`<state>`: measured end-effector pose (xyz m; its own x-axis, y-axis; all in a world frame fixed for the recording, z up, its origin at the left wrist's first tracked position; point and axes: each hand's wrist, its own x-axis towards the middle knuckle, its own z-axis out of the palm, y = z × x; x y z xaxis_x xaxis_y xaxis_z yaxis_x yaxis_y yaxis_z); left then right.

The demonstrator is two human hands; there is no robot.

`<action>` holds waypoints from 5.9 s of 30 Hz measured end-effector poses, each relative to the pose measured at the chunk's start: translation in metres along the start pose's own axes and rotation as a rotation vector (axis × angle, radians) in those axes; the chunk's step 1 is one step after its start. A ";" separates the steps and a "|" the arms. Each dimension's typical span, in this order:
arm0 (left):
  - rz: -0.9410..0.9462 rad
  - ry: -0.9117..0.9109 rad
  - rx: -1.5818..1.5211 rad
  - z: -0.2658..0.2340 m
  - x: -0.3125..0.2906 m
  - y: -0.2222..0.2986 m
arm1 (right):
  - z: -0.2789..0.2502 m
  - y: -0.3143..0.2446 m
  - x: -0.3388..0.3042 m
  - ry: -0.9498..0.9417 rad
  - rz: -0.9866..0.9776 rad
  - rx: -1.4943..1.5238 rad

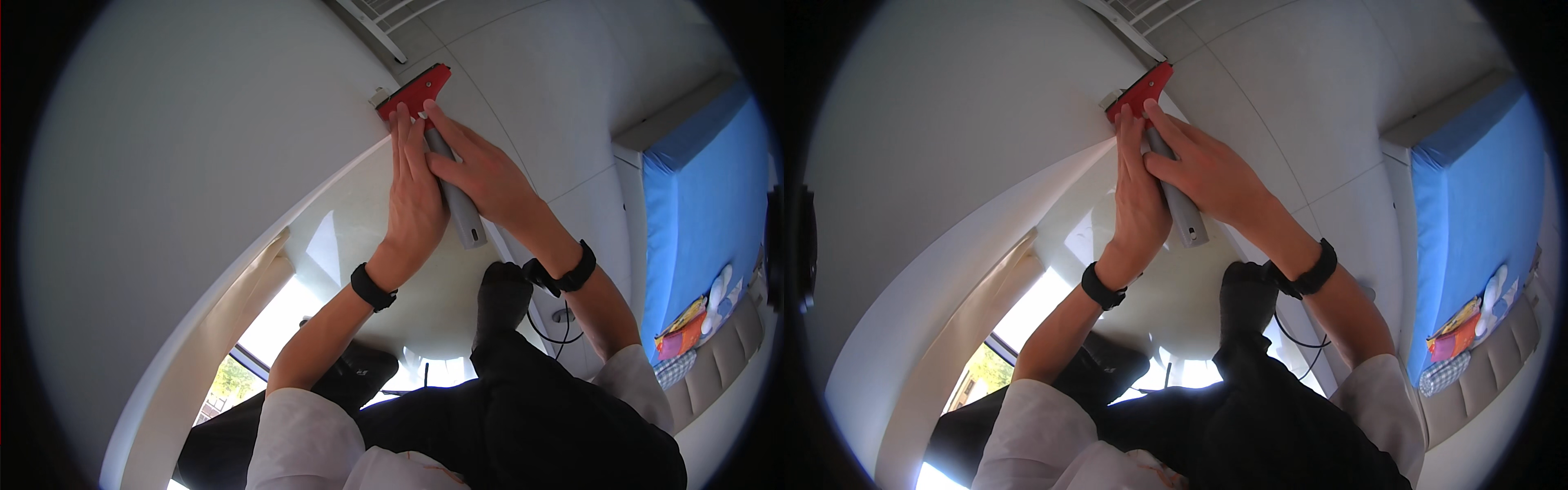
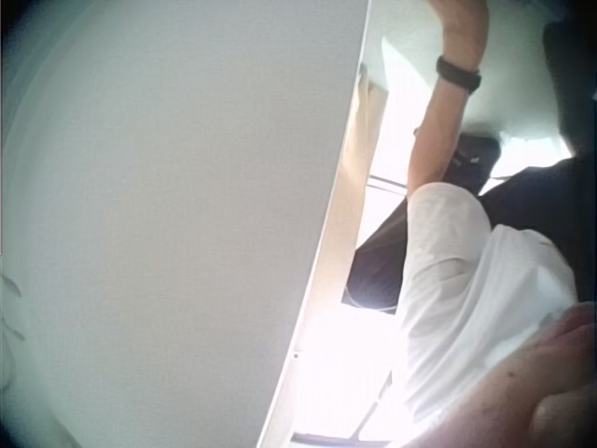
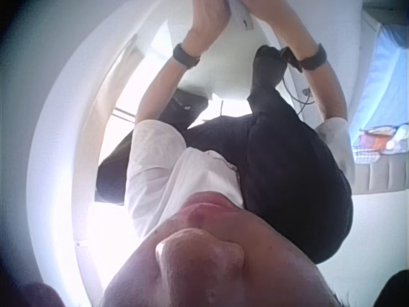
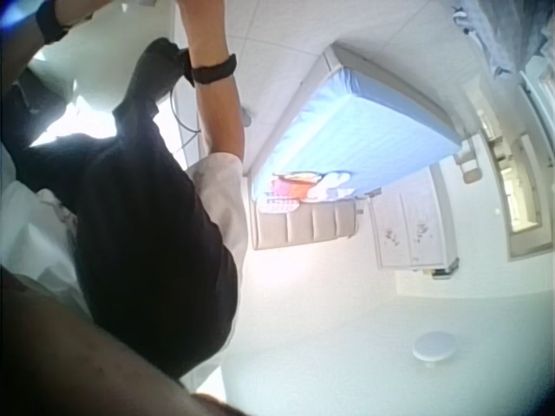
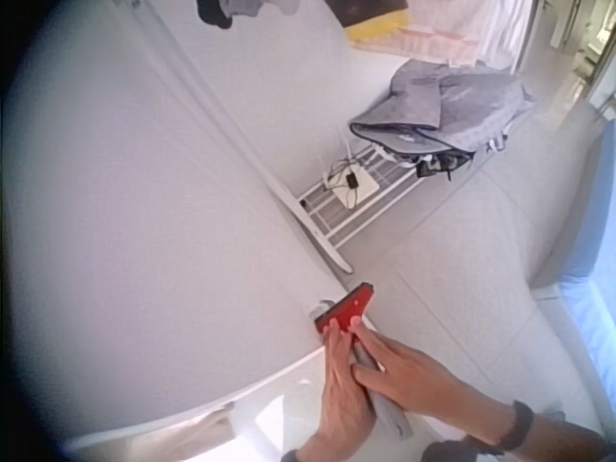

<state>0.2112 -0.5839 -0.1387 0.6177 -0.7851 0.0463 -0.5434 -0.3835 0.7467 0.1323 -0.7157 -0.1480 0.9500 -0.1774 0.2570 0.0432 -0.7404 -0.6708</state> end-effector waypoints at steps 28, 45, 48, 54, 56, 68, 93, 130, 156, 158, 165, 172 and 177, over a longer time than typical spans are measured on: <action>0.024 -0.027 -0.017 -0.002 0.000 0.004 | -0.009 -0.001 0.004 -0.003 -0.038 -0.022; 0.015 -0.074 0.050 -0.001 -0.008 0.000 | -0.008 -0.002 -0.006 -0.025 -0.019 -0.005; 0.021 -0.067 0.015 0.001 -0.010 -0.001 | -0.007 -0.004 -0.009 -0.058 0.009 0.003; 0.007 -0.061 -0.028 0.002 -0.012 0.006 | -0.008 -0.006 -0.014 -0.084 0.045 0.004; 0.011 -0.061 -0.030 0.003 -0.014 0.007 | -0.008 -0.007 -0.016 -0.042 0.004 -0.047; 0.035 -0.045 0.002 0.010 -0.025 0.006 | -0.008 -0.011 -0.025 -0.013 -0.006 -0.057; 0.046 -0.042 0.042 0.002 -0.014 -0.002 | -0.007 -0.010 -0.009 -0.015 -0.034 -0.109; 0.052 -0.029 0.034 0.002 -0.017 -0.004 | -0.013 -0.015 -0.005 -0.086 -0.059 -0.190; 0.029 -0.042 -0.022 0.004 -0.022 -0.004 | -0.015 -0.020 -0.007 -0.099 -0.054 -0.223; 0.042 -0.029 -0.017 0.004 -0.022 -0.002 | -0.015 -0.020 -0.007 -0.095 -0.060 -0.225; 0.063 0.003 -0.028 0.007 -0.024 -0.003 | -0.015 -0.021 -0.010 -0.099 -0.052 -0.225; 0.065 0.009 -0.042 0.010 -0.028 -0.003 | -0.017 -0.023 -0.013 -0.108 -0.047 -0.228; 0.045 -0.029 -0.057 0.012 -0.033 -0.002 | -0.017 -0.023 -0.019 -0.111 -0.047 -0.238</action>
<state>0.1847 -0.5628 -0.1503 0.5760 -0.8151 0.0619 -0.5362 -0.3196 0.7812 0.1075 -0.7065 -0.1253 0.9773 -0.0770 0.1972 0.0265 -0.8798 -0.4745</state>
